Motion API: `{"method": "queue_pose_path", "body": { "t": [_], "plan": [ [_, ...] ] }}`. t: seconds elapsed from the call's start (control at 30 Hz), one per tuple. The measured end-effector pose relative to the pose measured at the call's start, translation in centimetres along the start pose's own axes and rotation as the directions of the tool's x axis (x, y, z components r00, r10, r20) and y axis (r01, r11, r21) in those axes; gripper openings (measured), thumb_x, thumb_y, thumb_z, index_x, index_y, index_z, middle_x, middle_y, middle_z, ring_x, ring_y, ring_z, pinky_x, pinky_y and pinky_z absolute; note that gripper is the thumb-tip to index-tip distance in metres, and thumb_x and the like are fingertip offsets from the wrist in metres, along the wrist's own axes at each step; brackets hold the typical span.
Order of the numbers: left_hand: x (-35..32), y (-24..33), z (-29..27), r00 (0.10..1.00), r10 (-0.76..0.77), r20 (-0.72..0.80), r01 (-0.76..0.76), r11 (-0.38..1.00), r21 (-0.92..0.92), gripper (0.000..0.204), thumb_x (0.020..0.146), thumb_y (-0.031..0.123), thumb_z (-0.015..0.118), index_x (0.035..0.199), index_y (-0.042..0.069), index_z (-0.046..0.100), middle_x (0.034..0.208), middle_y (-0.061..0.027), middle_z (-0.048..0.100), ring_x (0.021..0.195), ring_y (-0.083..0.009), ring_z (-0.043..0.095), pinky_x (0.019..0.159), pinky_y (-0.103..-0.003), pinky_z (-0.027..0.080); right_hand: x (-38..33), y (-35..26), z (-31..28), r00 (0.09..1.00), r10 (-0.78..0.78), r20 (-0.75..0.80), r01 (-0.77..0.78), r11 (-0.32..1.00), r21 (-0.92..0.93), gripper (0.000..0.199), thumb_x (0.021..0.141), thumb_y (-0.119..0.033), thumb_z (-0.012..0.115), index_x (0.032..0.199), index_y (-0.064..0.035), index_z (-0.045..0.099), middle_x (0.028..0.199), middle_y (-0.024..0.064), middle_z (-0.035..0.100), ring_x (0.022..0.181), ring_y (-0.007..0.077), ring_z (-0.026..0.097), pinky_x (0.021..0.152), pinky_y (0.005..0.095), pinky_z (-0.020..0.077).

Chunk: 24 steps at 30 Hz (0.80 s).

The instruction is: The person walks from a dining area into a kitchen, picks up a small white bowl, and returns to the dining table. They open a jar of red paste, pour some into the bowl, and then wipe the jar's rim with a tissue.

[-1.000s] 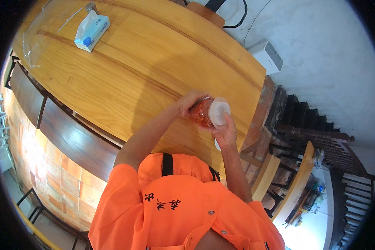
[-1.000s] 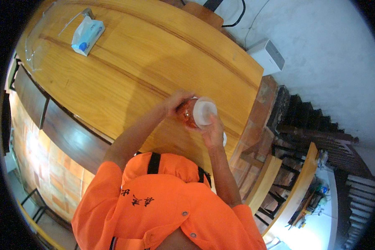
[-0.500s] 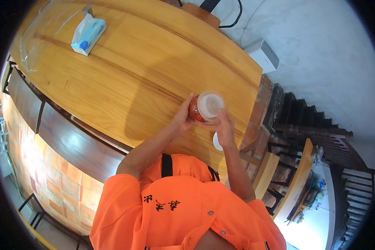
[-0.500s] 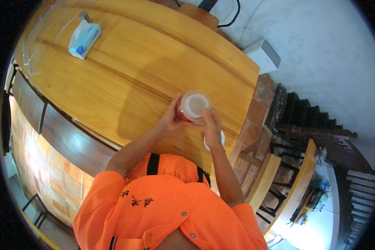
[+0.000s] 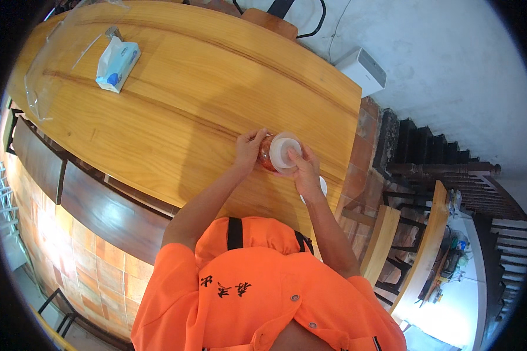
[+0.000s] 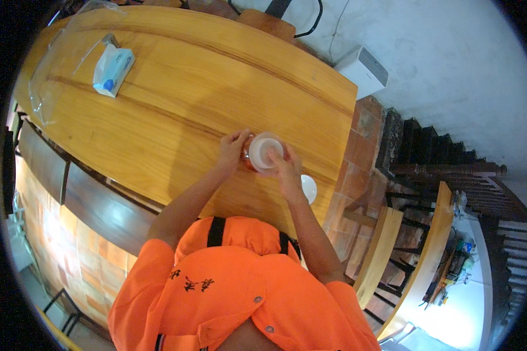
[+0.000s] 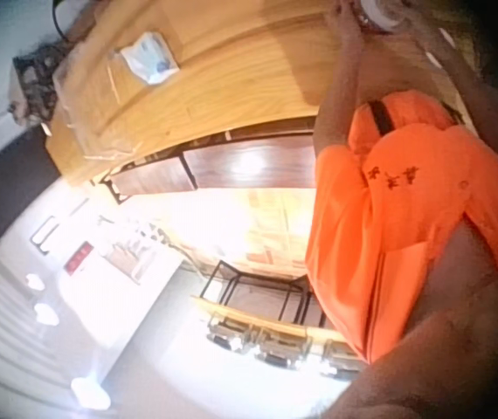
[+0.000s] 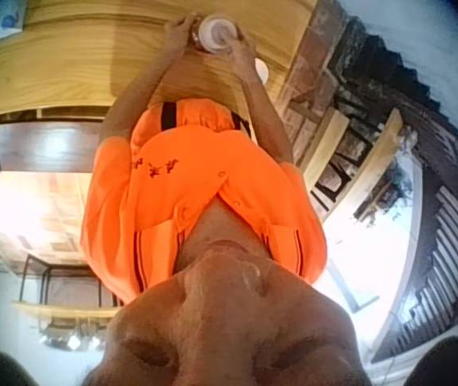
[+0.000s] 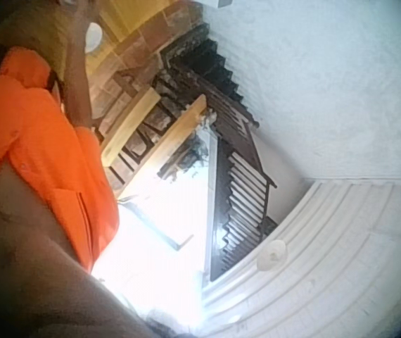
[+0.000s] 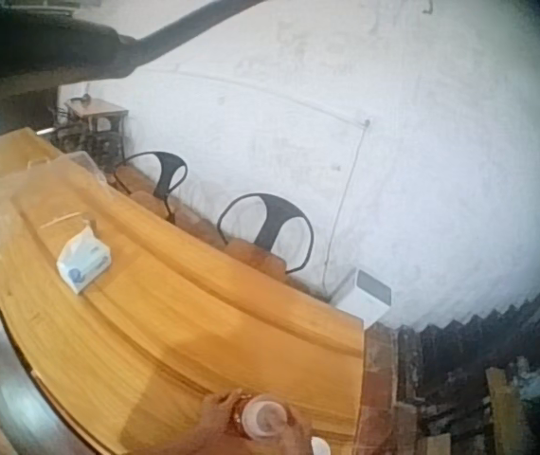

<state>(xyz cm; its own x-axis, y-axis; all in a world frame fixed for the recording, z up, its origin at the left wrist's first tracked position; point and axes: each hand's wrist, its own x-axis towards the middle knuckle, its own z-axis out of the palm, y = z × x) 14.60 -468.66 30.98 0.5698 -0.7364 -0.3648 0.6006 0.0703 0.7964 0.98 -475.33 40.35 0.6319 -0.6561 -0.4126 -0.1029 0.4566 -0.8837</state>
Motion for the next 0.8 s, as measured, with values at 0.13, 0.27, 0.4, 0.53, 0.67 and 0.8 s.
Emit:
{"method": "queue_pose_path", "body": {
  "t": [0.13, 0.27, 0.4, 0.53, 0.67, 0.8],
  "plan": [
    [-0.8, -1.0, 0.6, 0.987, 0.153, -0.041, -0.152, 0.988, 0.025, 0.029, 0.096, 0.019, 0.053, 0.109, -0.004, 0.063, 0.100, -0.0078, 0.066, 0.089, -0.0116, 0.060, 0.080, -0.026, 0.048, 0.8, 1.7, -0.3, 0.996, -0.066, -0.058, 0.058, 0.990, -0.126, 0.043, 0.086, -0.025, 0.066, 0.120, -0.0020, 0.053, 0.113, 0.0086, 0.058, 0.100, 0.0189, 0.059, 0.074, 0.0349, 0.0563],
    [-5.1, 0.3, 1.2, 0.925, 0.378, 0.027, -0.379, 0.922, 0.075, 0.030, 0.098, 0.011, 0.045, 0.123, -0.002, 0.055, 0.122, -0.0123, 0.059, 0.112, -0.0191, 0.054, 0.096, -0.030, 0.041, 1.6, 2.2, -0.1, 0.985, -0.121, -0.126, 0.092, 0.973, -0.213, 0.042, 0.087, -0.027, 0.064, 0.118, -0.0016, 0.054, 0.110, 0.0085, 0.060, 0.099, 0.0176, 0.058, 0.081, 0.0306, 0.0504],
    [-8.2, -2.1, -0.2, 0.825, 0.556, 0.096, -0.548, 0.748, 0.374, 0.033, 0.098, 0.005, 0.040, 0.130, 0.000, 0.049, 0.137, -0.0156, 0.048, 0.128, -0.0260, 0.044, 0.105, -0.032, 0.034, 0.8, 1.4, 1.5, 0.974, -0.087, -0.210, 0.042, 0.977, -0.210, 0.043, 0.088, -0.030, 0.062, 0.118, -0.0007, 0.053, 0.110, 0.0098, 0.059, 0.100, 0.0178, 0.056, 0.083, 0.0291, 0.0485],
    [-7.2, -2.5, 0.0, 0.882, 0.471, 0.024, -0.470, 0.877, 0.099, 0.032, 0.097, 0.002, 0.041, 0.127, -0.001, 0.051, 0.138, -0.0157, 0.048, 0.129, -0.0256, 0.044, 0.105, -0.031, 0.034, 1.8, 2.5, 0.1, 0.985, -0.103, -0.139, 0.059, 0.956, -0.287, 0.046, 0.088, -0.032, 0.061, 0.120, -0.0005, 0.051, 0.113, 0.0110, 0.057, 0.102, 0.0199, 0.056, 0.083, 0.0308, 0.0484],
    [-0.7, 0.4, -1.4, 0.946, 0.120, 0.300, -0.144, 0.988, 0.059, 0.027, 0.096, 0.010, 0.045, 0.115, -0.001, 0.060, 0.123, -0.0124, 0.059, 0.114, -0.0204, 0.055, 0.097, -0.030, 0.042, 1.8, 3.3, 0.4, 0.972, -0.169, -0.162, 0.096, 0.919, -0.382, 0.049, 0.089, -0.035, 0.060, 0.121, -0.0002, 0.048, 0.115, 0.0127, 0.056, 0.102, 0.0212, 0.055, 0.083, 0.0322, 0.0490],
    [1.4, 4.5, 0.3, 0.857, -0.311, 0.411, 0.248, 0.948, 0.201, 0.029, 0.096, 0.013, 0.046, 0.117, 0.000, 0.062, 0.111, -0.0093, 0.065, 0.104, -0.0184, 0.059, 0.091, -0.028, 0.047, 1.7, 4.2, 0.7, 0.960, -0.162, -0.228, 0.069, 0.928, -0.366, 0.055, 0.090, -0.040, 0.058, 0.125, -0.0007, 0.043, 0.120, 0.0147, 0.052, 0.103, 0.0233, 0.056, 0.079, 0.0345, 0.0519]
  ]
}}
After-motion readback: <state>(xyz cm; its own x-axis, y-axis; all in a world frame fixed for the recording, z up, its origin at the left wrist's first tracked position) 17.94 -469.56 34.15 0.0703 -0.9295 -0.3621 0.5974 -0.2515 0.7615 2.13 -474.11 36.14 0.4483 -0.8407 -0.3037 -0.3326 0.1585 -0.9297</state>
